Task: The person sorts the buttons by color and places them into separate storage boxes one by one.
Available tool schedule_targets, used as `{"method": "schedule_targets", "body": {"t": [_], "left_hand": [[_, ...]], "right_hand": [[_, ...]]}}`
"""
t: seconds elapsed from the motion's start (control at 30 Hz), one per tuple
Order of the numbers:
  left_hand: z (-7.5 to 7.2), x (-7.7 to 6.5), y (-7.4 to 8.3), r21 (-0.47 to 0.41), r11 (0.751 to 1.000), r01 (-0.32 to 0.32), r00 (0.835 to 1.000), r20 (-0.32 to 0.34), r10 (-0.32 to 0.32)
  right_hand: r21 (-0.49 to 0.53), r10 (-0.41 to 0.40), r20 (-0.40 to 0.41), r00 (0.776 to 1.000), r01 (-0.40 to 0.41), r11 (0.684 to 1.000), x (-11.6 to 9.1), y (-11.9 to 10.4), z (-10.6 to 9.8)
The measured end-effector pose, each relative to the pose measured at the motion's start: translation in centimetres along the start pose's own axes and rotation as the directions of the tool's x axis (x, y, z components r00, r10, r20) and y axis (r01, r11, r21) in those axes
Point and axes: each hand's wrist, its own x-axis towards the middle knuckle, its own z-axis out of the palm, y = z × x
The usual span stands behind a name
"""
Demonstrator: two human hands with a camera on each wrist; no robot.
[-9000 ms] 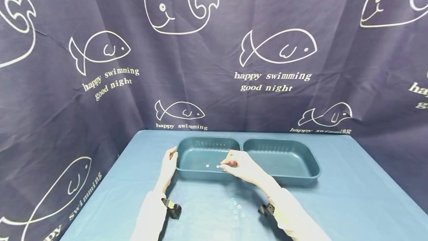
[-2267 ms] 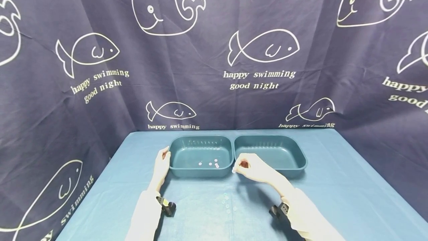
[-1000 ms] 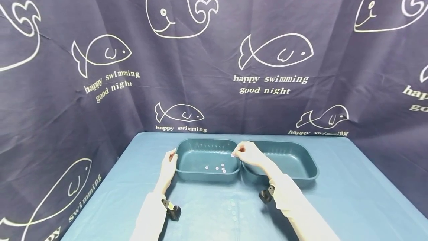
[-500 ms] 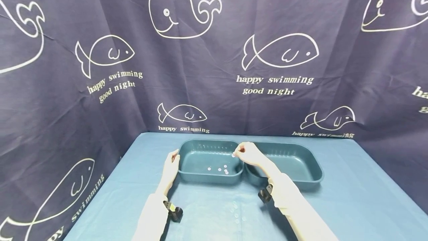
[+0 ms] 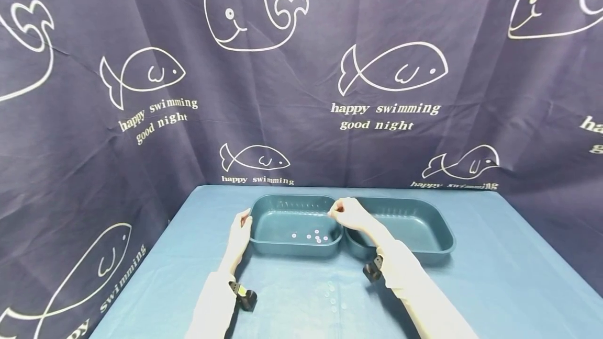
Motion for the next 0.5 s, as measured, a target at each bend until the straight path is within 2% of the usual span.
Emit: {"method": "schedule_targets", "body": {"t": [0.23,0.5], "left_hand": [[-0.10,0.03,0.04,-0.004,1.000,0.001,1.000,0.001,-0.001],[-0.01,0.04,-0.03,0.000,1.000,0.001,1.000,-0.006,-0.001]], "right_hand": [[0.017,0.021,0.006,1.000,-0.021,1.000,-0.20,-0.24,-0.34],[0.003,0.000,-0.001,1.000,0.000,1.000,-0.29,-0.21,-0.55]]}}
